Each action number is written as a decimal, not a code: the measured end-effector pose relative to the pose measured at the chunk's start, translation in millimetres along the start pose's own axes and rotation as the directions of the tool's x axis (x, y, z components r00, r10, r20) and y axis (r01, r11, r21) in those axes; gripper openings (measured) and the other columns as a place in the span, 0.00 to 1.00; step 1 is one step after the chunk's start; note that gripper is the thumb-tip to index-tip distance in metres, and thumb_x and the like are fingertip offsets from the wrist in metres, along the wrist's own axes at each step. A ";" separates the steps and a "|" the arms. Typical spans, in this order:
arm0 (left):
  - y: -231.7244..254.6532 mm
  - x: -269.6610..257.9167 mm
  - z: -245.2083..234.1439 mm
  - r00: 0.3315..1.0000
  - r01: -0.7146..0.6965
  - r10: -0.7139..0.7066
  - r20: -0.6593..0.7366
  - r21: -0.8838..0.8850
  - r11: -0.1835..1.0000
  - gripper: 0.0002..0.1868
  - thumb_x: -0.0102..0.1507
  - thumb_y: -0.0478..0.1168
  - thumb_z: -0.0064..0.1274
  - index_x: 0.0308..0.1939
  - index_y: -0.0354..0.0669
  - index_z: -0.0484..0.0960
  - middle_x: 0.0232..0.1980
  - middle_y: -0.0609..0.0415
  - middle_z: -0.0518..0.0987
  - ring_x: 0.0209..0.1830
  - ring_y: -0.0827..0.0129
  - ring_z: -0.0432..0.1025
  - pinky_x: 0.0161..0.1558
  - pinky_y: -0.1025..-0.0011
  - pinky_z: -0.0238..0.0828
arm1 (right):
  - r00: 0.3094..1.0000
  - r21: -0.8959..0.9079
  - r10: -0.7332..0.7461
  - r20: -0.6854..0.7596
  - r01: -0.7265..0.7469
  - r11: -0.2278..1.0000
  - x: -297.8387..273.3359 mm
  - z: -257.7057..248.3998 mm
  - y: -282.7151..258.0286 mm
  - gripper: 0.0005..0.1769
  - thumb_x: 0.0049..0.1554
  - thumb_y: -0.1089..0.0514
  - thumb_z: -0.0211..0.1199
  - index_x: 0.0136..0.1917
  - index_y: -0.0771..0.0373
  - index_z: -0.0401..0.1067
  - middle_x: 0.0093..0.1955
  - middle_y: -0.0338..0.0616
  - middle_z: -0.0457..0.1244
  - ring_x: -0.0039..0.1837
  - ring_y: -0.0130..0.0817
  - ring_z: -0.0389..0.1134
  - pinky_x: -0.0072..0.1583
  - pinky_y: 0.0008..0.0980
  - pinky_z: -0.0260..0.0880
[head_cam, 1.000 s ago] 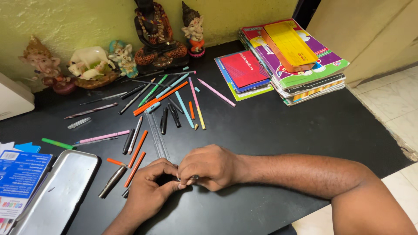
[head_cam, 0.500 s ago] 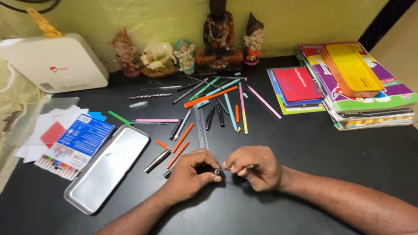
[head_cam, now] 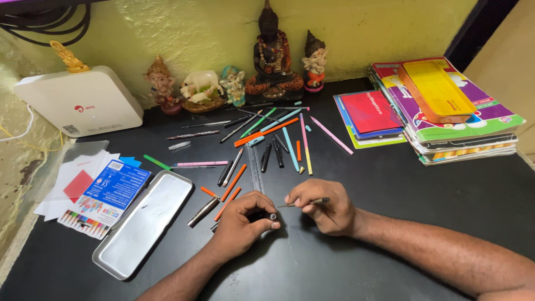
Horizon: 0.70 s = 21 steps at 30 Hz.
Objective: The person disassembles and reassembles multiple pens on a cluttered desk. They remove caps and barrels, insert refill cartridges, and reattach components. The person handles several pens one at a time, occasionally setting parts aside before completing the assembly.
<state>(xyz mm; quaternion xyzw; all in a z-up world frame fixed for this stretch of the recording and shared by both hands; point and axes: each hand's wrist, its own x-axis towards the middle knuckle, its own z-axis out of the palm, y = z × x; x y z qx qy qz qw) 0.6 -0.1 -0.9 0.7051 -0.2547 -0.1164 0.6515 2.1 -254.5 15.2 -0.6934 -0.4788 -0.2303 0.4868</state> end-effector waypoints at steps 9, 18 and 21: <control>-1.4 -1.1 -1.0 0.998 0.035 -0.037 -0.052 -0.040 0.999 0.10 0.57 0.27 0.64 0.42 0.35 0.83 0.45 0.54 0.82 0.45 0.73 0.79 0.49 0.74 0.79 | 0.998 0.065 0.054 -0.024 -0.053 0.997 -1.5 1.1 6.3 0.09 0.70 0.54 0.55 0.55 0.62 0.64 0.52 0.51 0.69 0.55 0.41 0.76 0.57 0.36 0.79; 0.4 -0.6 -2.4 0.992 0.040 -0.049 -0.120 -0.078 0.996 0.09 0.59 0.29 0.63 0.44 0.35 0.84 0.43 0.54 0.83 0.42 0.74 0.80 0.46 0.75 0.78 | 0.988 0.098 0.153 -0.029 -0.150 0.984 -7.8 -2.2 13.4 0.12 0.69 0.52 0.56 0.54 0.64 0.66 0.52 0.51 0.69 0.56 0.39 0.75 0.57 0.35 0.78; 4.1 -0.1 -2.8 0.978 0.104 -0.109 -0.179 -0.037 0.994 0.11 0.58 0.30 0.65 0.44 0.35 0.86 0.42 0.54 0.84 0.40 0.75 0.79 0.42 0.76 0.77 | 0.982 0.152 0.183 -0.045 -0.174 0.973 -10.2 -1.8 18.2 0.12 0.69 0.52 0.56 0.54 0.65 0.66 0.52 0.51 0.68 0.57 0.38 0.74 0.59 0.35 0.77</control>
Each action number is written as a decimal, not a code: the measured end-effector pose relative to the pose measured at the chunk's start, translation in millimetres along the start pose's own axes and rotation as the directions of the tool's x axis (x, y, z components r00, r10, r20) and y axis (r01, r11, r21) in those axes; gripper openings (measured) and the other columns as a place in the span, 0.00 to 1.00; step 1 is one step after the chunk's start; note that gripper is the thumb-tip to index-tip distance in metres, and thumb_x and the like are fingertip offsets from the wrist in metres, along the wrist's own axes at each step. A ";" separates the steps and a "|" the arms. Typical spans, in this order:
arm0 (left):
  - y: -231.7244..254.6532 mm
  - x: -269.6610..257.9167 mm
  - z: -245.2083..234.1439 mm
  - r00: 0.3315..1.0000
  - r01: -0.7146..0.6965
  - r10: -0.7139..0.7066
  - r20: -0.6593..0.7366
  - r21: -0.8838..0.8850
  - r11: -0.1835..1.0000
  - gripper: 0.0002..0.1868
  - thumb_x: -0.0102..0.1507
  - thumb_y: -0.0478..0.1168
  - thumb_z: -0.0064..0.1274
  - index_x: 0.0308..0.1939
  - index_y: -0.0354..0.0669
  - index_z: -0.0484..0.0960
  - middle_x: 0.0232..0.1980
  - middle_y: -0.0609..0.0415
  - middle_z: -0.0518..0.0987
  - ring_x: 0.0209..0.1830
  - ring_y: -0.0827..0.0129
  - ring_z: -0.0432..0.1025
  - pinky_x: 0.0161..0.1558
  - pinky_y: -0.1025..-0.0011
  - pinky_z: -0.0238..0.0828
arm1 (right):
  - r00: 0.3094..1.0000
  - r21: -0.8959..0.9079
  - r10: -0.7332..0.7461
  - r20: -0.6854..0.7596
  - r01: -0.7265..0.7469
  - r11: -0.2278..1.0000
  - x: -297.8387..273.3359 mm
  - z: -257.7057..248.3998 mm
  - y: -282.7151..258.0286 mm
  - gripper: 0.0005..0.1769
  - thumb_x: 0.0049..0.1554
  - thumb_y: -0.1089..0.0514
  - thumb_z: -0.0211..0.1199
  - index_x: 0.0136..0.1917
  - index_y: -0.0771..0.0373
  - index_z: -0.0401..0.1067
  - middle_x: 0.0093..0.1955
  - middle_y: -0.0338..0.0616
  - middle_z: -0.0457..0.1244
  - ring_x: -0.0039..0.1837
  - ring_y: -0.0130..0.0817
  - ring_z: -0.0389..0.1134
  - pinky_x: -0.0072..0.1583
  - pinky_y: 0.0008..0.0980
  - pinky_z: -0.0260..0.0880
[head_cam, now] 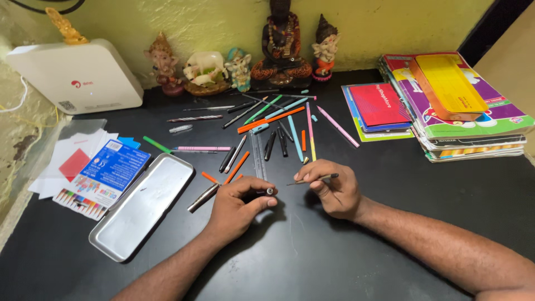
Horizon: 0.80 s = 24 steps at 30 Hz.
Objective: The person disassembles and reassembles multiple pens on a cluttered desk. They remove caps and barrels, insert refill cartridges, and reattach components. The person handles several pens one at a time, occasionally setting parts aside before completing the assembly.
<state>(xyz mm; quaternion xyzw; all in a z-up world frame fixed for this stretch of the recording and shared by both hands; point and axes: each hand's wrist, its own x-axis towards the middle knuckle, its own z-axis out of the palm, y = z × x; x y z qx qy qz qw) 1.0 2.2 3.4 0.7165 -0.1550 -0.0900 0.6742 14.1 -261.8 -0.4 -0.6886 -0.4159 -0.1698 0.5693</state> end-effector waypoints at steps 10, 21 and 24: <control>-1.4 4.4 -4.7 0.995 -0.089 0.080 -0.065 -0.158 0.983 0.14 0.59 0.29 0.63 0.49 0.33 0.86 0.47 0.50 0.87 0.46 0.72 0.81 0.50 0.75 0.81 | 0.997 0.040 0.004 -0.080 -0.001 0.999 -1.5 2.5 4.1 0.12 0.71 0.53 0.55 0.57 0.64 0.65 0.54 0.51 0.68 0.57 0.36 0.72 0.63 0.37 0.75; 0.0 0.9 -4.1 0.995 -0.094 0.079 -0.054 -0.393 0.915 0.16 0.68 0.32 0.55 0.59 0.27 0.77 0.52 0.44 0.84 0.54 0.63 0.81 0.59 0.66 0.80 | 0.997 -0.008 0.029 -0.070 -0.029 1.000 -1.5 0.0 -5.4 0.13 0.71 0.52 0.54 0.58 0.65 0.61 0.54 0.55 0.67 0.55 0.36 0.73 0.59 0.34 0.77; -3.5 2.3 -5.7 1.000 -0.022 0.021 -0.008 -0.542 0.840 0.18 0.69 0.33 0.53 0.62 0.29 0.74 0.55 0.43 0.82 0.57 0.61 0.79 0.60 0.64 0.80 | 0.999 0.001 0.019 -0.051 -0.019 1.000 -2.7 -0.2 -5.1 0.13 0.71 0.52 0.54 0.58 0.64 0.60 0.54 0.55 0.67 0.55 0.35 0.73 0.57 0.32 0.77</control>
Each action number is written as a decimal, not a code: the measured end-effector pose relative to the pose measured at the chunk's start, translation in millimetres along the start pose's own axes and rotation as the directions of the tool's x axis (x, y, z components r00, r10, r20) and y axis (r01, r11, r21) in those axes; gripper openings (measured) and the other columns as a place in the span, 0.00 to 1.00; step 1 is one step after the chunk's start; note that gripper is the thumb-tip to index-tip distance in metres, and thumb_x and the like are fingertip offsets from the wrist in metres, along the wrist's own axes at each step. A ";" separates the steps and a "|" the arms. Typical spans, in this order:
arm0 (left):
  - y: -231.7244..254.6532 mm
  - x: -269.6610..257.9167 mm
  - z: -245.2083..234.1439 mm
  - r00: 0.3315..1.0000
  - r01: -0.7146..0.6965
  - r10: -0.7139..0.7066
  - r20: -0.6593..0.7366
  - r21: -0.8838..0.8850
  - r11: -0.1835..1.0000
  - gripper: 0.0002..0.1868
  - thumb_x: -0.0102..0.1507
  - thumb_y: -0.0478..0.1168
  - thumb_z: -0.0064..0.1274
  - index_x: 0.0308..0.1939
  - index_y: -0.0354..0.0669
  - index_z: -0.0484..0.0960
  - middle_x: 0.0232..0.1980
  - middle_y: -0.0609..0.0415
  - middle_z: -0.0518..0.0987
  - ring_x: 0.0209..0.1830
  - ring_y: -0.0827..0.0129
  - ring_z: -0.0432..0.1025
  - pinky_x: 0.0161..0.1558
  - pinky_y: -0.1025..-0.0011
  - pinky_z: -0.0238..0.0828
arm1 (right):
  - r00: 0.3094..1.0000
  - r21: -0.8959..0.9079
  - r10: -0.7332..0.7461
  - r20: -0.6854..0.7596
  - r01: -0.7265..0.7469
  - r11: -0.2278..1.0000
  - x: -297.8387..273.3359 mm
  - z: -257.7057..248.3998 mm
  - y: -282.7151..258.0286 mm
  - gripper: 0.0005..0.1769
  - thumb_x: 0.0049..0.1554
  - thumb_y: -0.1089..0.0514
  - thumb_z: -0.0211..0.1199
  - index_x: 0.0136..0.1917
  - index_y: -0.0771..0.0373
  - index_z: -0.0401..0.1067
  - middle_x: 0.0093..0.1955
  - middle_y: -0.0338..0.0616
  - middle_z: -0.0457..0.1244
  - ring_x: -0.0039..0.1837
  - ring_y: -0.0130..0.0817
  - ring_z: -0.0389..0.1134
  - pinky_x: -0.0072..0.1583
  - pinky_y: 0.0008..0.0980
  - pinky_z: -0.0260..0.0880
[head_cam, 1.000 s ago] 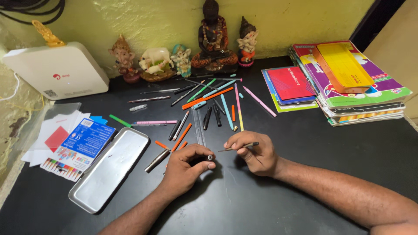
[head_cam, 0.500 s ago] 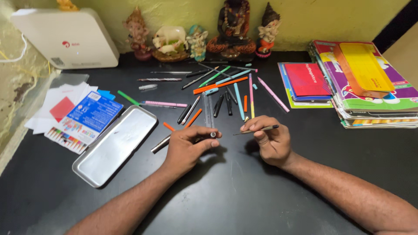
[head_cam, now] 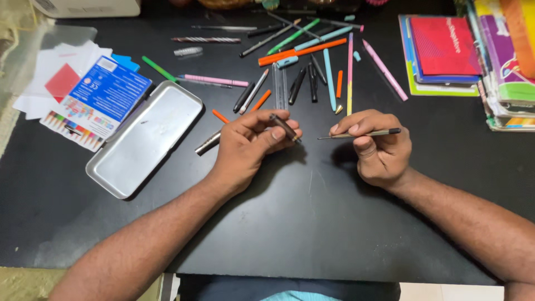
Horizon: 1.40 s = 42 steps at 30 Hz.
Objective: The person disassembles and reassembles multiple pens on a cluttered desk. They remove caps and barrels, insert refill cartridges, and reattach components. The person handles several pens one at a time, occasionally setting parts aside before completing the assembly.
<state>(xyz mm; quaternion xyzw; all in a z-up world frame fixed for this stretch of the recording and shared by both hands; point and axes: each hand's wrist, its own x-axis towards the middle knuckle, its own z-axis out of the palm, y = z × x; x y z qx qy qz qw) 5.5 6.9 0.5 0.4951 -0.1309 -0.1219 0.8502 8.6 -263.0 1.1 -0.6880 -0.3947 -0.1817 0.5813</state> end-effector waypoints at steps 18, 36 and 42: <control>21.7 -12.6 13.9 0.906 -0.411 0.347 0.242 0.695 0.589 0.13 0.63 0.27 0.61 0.51 0.37 0.83 0.54 0.52 0.81 0.56 0.68 0.79 0.56 0.72 0.78 | 0.997 -0.103 -0.023 0.067 0.030 0.994 3.2 -4.5 -3.7 0.12 0.70 0.52 0.57 0.56 0.64 0.64 0.51 0.52 0.68 0.52 0.36 0.74 0.54 0.31 0.79; 19.4 -10.9 12.6 0.918 -0.392 0.328 0.224 0.647 0.655 0.12 0.65 0.26 0.57 0.52 0.39 0.82 0.55 0.54 0.79 0.55 0.71 0.79 0.55 0.76 0.82 | 0.993 -0.318 -0.069 0.092 0.095 0.943 16.0 -3.9 -10.9 0.11 0.69 0.54 0.55 0.52 0.64 0.65 0.49 0.55 0.67 0.52 0.41 0.72 0.55 0.36 0.74; 24.7 -11.5 13.1 0.930 -0.339 0.332 0.157 0.714 0.613 0.12 0.65 0.31 0.60 0.53 0.38 0.83 0.55 0.51 0.81 0.50 0.71 0.78 0.52 0.74 0.76 | 0.978 -0.187 0.064 -0.200 -0.102 0.977 11.3 -35.0 27.7 0.15 0.75 0.51 0.57 0.60 0.67 0.66 0.45 0.45 0.64 0.45 0.28 0.68 0.50 0.26 0.73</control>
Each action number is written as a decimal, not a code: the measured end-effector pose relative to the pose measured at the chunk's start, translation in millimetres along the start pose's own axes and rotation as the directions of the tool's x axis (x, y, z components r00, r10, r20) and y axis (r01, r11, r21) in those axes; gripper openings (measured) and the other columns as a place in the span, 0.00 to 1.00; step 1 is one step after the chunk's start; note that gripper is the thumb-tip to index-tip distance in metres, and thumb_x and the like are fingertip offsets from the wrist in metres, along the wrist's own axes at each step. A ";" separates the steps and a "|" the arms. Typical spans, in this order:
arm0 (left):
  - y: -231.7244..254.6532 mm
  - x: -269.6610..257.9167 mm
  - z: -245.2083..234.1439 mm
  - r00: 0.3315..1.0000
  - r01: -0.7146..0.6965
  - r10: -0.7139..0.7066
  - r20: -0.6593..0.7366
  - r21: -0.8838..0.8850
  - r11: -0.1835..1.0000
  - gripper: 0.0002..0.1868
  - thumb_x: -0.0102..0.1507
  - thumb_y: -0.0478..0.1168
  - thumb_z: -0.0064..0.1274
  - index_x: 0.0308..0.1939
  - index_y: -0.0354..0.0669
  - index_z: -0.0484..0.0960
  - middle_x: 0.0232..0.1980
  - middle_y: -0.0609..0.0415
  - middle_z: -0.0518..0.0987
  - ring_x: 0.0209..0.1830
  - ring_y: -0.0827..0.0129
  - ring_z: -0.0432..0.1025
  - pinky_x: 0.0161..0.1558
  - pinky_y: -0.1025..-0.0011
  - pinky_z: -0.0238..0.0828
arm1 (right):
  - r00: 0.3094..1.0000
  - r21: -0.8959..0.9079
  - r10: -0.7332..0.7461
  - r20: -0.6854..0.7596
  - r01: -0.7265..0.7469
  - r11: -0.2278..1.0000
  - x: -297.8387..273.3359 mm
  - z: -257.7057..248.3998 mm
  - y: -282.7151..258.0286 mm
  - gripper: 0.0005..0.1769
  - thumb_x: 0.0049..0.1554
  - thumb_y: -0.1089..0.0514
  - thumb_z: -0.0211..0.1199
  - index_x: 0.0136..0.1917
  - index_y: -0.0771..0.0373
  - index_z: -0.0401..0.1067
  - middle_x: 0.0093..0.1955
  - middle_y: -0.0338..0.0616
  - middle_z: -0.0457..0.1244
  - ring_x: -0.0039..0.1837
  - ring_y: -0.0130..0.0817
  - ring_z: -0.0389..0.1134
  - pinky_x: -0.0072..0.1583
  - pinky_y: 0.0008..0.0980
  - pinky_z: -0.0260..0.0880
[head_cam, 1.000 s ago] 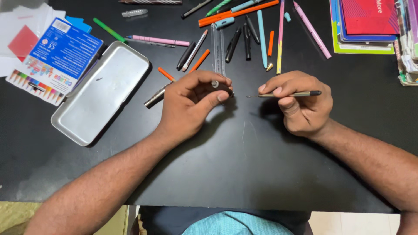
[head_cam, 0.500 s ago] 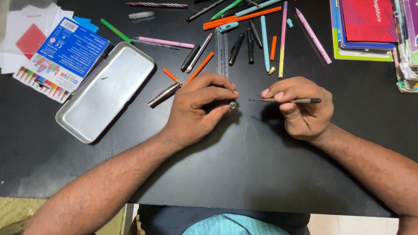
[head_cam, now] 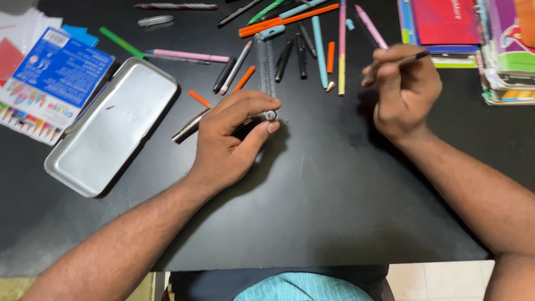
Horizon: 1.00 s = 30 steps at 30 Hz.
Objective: The person disassembles and reassembles multiple pens on a cluttered desk. They remove caps and barrels, insert refill cartridges, and reattach components. The person handles several pens one at a time, occasionally setting parts aside before completing the assembly.
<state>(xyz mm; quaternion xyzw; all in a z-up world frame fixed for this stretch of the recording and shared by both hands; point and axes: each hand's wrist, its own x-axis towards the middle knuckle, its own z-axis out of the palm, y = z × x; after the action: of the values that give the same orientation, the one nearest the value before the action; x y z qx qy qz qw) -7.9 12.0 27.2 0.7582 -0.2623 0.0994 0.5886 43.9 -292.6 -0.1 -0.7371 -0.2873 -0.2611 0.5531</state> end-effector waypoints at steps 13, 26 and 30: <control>2.9 -1.7 2.8 0.992 -0.116 0.114 0.044 0.048 0.992 0.11 0.63 0.31 0.61 0.50 0.37 0.82 0.55 0.50 0.82 0.55 0.65 0.79 0.57 0.71 0.75 | 0.960 -0.500 -0.005 0.281 0.151 0.853 22.0 6.8 -10.5 0.07 0.58 0.64 0.69 0.51 0.57 0.79 0.51 0.42 0.70 0.59 0.38 0.70 0.60 0.38 0.70; 4.8 -1.6 5.3 0.993 -0.115 0.114 0.029 0.013 0.993 0.11 0.60 0.28 0.58 0.46 0.37 0.81 0.55 0.51 0.82 0.52 0.66 0.80 0.53 0.71 0.79 | 0.941 -0.569 -0.046 0.336 0.241 0.786 26.4 14.4 -25.7 0.07 0.52 0.62 0.72 0.44 0.55 0.78 0.46 0.37 0.70 0.56 0.37 0.70 0.64 0.44 0.65; 6.0 -1.1 7.9 0.988 -0.153 0.153 -0.012 0.000 0.988 0.09 0.62 0.29 0.58 0.46 0.36 0.81 0.53 0.51 0.83 0.51 0.68 0.80 0.53 0.72 0.79 | 0.935 -0.496 -0.141 0.325 0.295 0.817 25.7 15.4 -31.1 0.09 0.51 0.65 0.71 0.45 0.59 0.75 0.46 0.38 0.70 0.51 0.39 0.71 0.59 0.40 0.69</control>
<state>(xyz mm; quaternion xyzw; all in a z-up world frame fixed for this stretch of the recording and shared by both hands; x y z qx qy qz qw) -13.2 3.8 29.4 0.7348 -0.3164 0.1488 0.5812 40.6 -267.4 34.8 -0.8527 -0.3595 -0.2888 0.2455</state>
